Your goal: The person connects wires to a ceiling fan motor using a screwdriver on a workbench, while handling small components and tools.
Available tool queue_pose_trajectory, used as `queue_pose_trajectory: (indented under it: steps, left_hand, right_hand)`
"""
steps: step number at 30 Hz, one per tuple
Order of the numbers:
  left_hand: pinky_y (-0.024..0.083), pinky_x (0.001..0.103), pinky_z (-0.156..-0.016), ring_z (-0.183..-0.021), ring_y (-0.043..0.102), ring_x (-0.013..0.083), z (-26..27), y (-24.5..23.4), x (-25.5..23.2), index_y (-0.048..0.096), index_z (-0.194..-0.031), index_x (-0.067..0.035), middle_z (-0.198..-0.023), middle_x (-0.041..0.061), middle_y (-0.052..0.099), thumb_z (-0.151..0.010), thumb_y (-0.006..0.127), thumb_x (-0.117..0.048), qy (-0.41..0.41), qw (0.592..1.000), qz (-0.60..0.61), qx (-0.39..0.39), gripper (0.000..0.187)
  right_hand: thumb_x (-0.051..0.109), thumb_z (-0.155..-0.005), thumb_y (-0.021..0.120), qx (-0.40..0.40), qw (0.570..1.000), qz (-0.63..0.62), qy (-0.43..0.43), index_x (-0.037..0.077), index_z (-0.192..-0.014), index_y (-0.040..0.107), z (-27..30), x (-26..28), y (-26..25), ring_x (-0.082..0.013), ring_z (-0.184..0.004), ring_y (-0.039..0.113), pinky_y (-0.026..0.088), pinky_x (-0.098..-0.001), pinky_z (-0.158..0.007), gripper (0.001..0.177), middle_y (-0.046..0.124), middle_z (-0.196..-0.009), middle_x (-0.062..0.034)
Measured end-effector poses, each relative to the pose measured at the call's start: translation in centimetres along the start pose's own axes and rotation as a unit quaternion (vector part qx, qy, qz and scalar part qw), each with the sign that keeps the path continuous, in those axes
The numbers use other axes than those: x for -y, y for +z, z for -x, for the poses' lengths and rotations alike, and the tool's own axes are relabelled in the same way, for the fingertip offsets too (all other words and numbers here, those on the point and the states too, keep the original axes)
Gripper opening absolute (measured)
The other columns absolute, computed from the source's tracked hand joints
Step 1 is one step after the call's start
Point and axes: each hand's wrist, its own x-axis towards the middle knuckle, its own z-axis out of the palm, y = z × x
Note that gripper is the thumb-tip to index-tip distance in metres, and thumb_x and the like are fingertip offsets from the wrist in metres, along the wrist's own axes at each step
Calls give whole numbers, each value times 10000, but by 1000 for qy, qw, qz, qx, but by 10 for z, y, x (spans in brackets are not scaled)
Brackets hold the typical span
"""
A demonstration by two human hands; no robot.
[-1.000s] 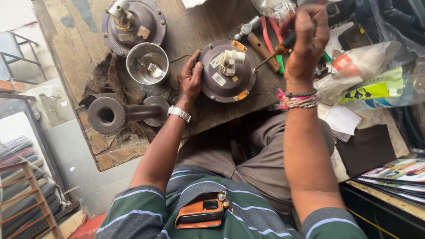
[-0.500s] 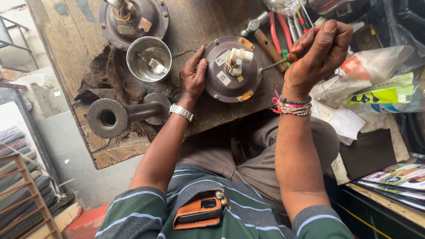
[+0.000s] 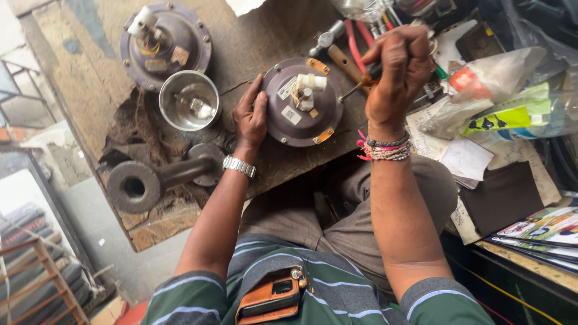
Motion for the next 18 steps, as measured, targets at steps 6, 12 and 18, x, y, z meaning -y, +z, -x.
queue_pose_trajectory:
  steps: [6, 12, 18]
  left_hand:
    - [519, 327, -1080, -1262, 671, 233, 0, -2, 3, 606, -1430, -68, -1356, 179, 692, -1048, 595, -177, -7, 1000, -8, 9, 398]
    - [491, 356, -1104, -1293, 646, 254, 6, -3, 15, 613, -1427, -55, -1382, 184, 680, -1052, 588, -179, -11, 1000, -6, 18, 396]
    - [487, 349, -1089, -1284, 642, 251, 4, -2, 8, 617, -1413, -34, -1376, 184, 676, -1034, 603, -186, -2, 1000, -16, 5, 409]
  right_hand:
    - [170, -1082, 580, -18, 994, -91, 67, 29, -973, 516, 2, -3, 3, -129, -539, 473, 424, -276, -518, 190, 525, -699, -69]
    - [232, -960, 680, 210, 930, -236, 189, -21, -749, 577, -15, -4, -28, -104, -429, 413, 348, -240, -439, 345, 549, -600, -68]
    - [247, -985, 657, 150, 965, -166, 135, -23, -969, 615, -15, 17, -3, -145, -664, 549, 445, -285, -607, 273, 617, -813, -98]
